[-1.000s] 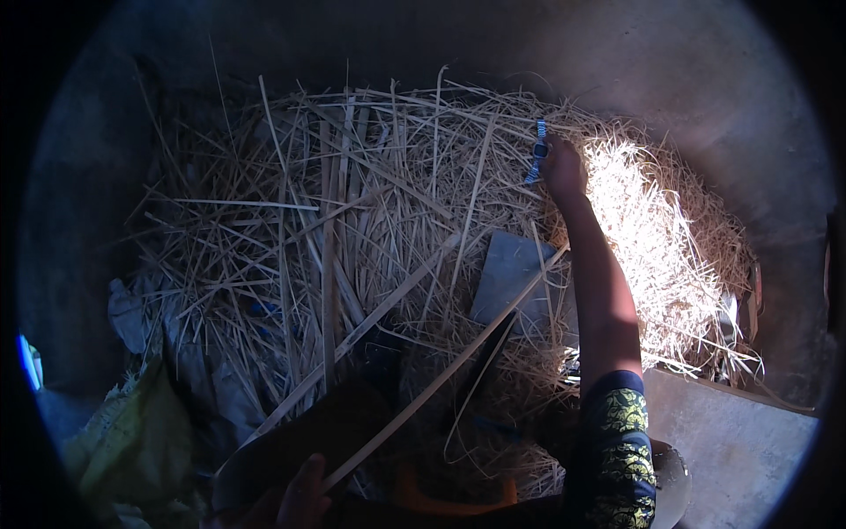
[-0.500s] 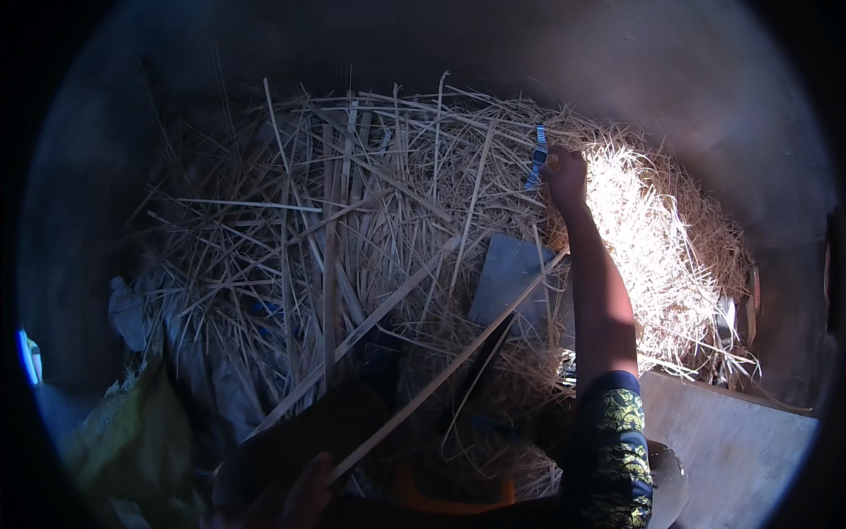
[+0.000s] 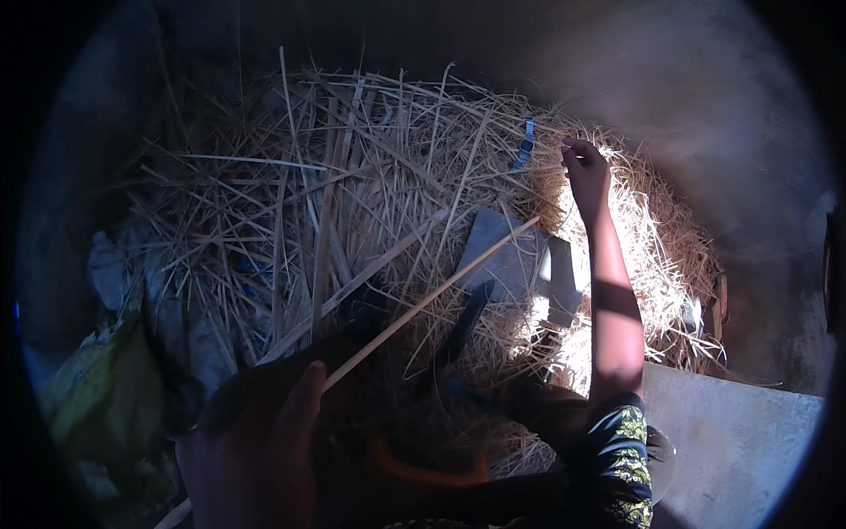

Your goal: The person sits on a straw-covered floor and uses a knife to split long bamboo strips into thinner slivers. They hold the bamboo with one hand and carefully shave the material with the other, occasionally switching tools or adjusting the grip to continue the splitting process.

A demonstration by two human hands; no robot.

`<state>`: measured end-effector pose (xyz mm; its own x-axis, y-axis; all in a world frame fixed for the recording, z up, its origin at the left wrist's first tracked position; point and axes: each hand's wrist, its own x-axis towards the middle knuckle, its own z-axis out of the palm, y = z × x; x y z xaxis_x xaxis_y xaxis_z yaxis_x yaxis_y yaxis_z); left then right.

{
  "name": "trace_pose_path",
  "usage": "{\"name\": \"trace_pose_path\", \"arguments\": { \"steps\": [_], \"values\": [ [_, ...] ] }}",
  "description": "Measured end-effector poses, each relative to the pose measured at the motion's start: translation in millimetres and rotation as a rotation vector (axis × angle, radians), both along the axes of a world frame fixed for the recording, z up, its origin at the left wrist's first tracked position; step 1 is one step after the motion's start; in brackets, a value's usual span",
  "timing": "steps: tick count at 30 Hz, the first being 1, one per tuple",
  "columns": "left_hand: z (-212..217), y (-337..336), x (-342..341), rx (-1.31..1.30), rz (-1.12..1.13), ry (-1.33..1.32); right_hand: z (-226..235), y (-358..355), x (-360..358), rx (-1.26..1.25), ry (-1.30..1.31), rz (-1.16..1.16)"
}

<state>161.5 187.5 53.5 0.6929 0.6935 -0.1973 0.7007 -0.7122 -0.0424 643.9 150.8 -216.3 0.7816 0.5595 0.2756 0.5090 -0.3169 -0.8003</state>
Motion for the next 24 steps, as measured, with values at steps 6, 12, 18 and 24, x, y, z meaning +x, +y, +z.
{"name": "trace_pose_path", "arguments": {
  "steps": [6, 12, 18, 24],
  "values": [
    [-19.0, -8.9, -32.7, -0.039, -0.097, -0.105, 61.7, -79.4, -128.5, 0.344, 0.337, -0.192],
    [-46.5, -21.9, -65.2, 0.143, -0.19, -0.233, -74.2, -120.3, -330.2, 0.359, 0.756, -0.695],
    [-82.3, 0.6, -26.9, 0.102, -0.14, -0.093, -102.4, -145.3, -392.7, -0.306, 0.548, -0.383],
    [-68.8, -9.3, -4.3, 0.122, -0.133, -0.085, -93.3, -166.9, -419.4, -0.663, 0.525, -0.176]
  ]
}}
